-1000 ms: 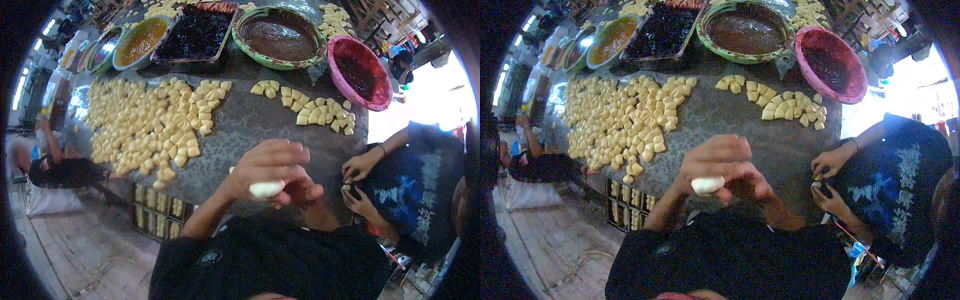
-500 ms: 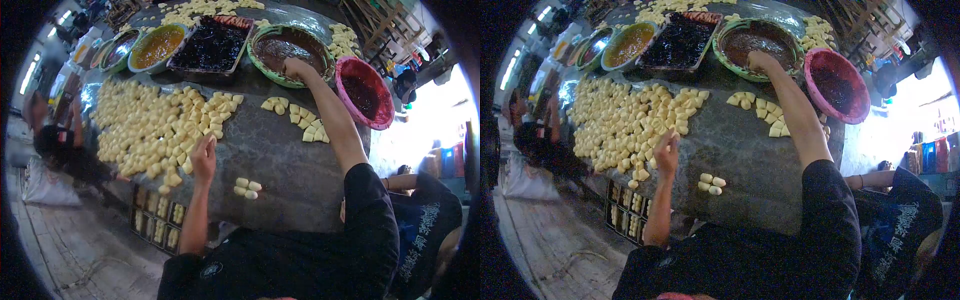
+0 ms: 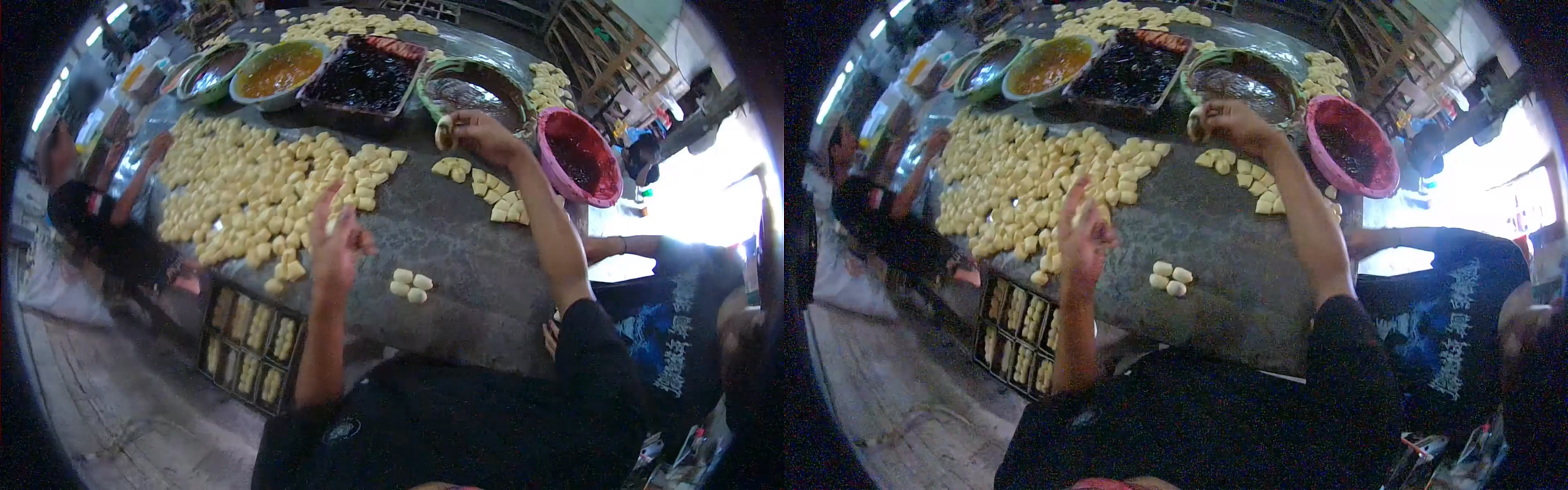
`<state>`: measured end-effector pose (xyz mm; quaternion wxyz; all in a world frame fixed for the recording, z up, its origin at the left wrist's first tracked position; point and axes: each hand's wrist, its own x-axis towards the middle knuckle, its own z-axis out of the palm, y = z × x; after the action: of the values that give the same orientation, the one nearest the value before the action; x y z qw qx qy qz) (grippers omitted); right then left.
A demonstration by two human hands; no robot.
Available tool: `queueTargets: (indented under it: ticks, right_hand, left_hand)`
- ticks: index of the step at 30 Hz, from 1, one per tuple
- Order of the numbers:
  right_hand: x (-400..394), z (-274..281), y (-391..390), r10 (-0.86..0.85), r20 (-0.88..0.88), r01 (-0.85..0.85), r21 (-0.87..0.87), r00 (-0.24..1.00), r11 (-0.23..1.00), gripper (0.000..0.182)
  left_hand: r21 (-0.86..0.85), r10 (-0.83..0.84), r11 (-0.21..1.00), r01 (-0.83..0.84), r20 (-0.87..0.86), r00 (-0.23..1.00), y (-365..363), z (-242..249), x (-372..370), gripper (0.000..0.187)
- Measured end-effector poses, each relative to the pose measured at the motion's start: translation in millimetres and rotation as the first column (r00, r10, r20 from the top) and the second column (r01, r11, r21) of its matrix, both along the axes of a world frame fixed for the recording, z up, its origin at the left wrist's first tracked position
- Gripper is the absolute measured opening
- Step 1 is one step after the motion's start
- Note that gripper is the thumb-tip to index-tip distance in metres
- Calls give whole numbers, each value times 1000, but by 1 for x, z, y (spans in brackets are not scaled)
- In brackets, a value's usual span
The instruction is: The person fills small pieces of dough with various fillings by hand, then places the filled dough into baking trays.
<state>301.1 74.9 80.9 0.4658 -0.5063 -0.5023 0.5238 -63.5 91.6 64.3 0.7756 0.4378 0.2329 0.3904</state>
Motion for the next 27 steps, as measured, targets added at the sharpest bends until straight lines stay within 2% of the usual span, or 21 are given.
queueTargets:
  ticks: [2,3,5,6,8,11,12,13,14,15,16,17,19,20,21,22,23,24,25,26,27]
  right_hand:
    - [-71,-13,-26,-25,-209,24,-9,978,1000,30]
    - [-109,-22,-41,-39,-401,33,-22,915,999,36]
    - [-185,-18,-72,-54,-538,9,-87,841,996,37]
    - [-204,-31,-84,-43,-622,-46,-127,782,991,38]
    - [-237,-64,-107,-179,-719,-50,-285,672,957,39]
    - [-315,-60,-127,-281,-540,180,-234,794,956,45]
    - [-335,-69,-135,-269,-224,253,-97,937,963,46]
    - [-354,-82,-141,-272,120,267,61,955,962,47]
    - [-372,-93,-144,-296,443,219,218,846,951,48]
    - [-392,-69,-143,-373,530,135,433,762,891,44]
    - [-403,-62,-144,-384,533,115,468,754,876,41]
    - [-411,-58,-145,-396,538,95,501,744,860,38]
    - [-435,-34,-148,-408,514,102,522,754,847,23]
    - [-446,-29,-150,-330,390,146,430,860,891,20]
    - [-455,-25,-154,-259,242,173,327,935,929,17]
    - [-465,-25,-157,-199,76,179,218,977,959,16]
    - [-477,-33,-157,-227,-42,229,294,973,928,22]
    - [-489,-29,-160,-221,-253,262,141,942,955,21]
    - [-501,-19,-164,-234,-448,254,-15,863,967,21]
    - [-511,-10,-168,-265,-616,207,-165,742,964,22]
    - [-534,-5,-160,-333,-692,360,-112,641,926,19]
  left_hand:
    - [78,31,997,-25,-75,997,-12,1,5,45]
    - [120,22,993,-9,-111,994,-14,-5,1,43]
    - [218,-113,964,152,-183,977,-11,-59,-17,37]
    - [53,-162,985,165,-51,985,-16,-65,-33,35]
    - [-256,-195,933,252,228,954,-32,-73,-71,30]
    - [-485,-48,861,152,219,974,-53,-81,-123,26]
    - [-567,0,815,119,206,979,-58,-82,-139,26]
    - [-628,-24,769,119,157,987,-61,-77,-159,28]
    - [-624,1,776,92,147,989,-67,-73,-176,29]
    - [-618,24,783,68,138,990,-73,-69,-191,30]
    - [-610,44,791,46,132,990,-78,-58,-204,31]
    - [-539,9,839,78,156,988,-82,-44,-218,31]
    - [-242,-41,970,14,-107,993,-94,-7,-243,32]
    - [-79,-34,997,15,-244,969,-99,1,-254,33]
    - [270,123,962,-32,-325,938,-104,-4,-264,29]
    - [470,207,882,-36,-317,926,-108,-5,-276,26]
    - [652,288,757,-32,-288,913,-111,-4,-287,23]
    - [805,359,594,-22,-240,902,-114,1,-297,21]
    - [739,315,671,-52,-221,923,-121,6,-306,14]
    - [791,310,608,-62,-165,936,-122,11,-314,14]
    - [778,287,621,-94,-114,951,-124,11,-320,13]
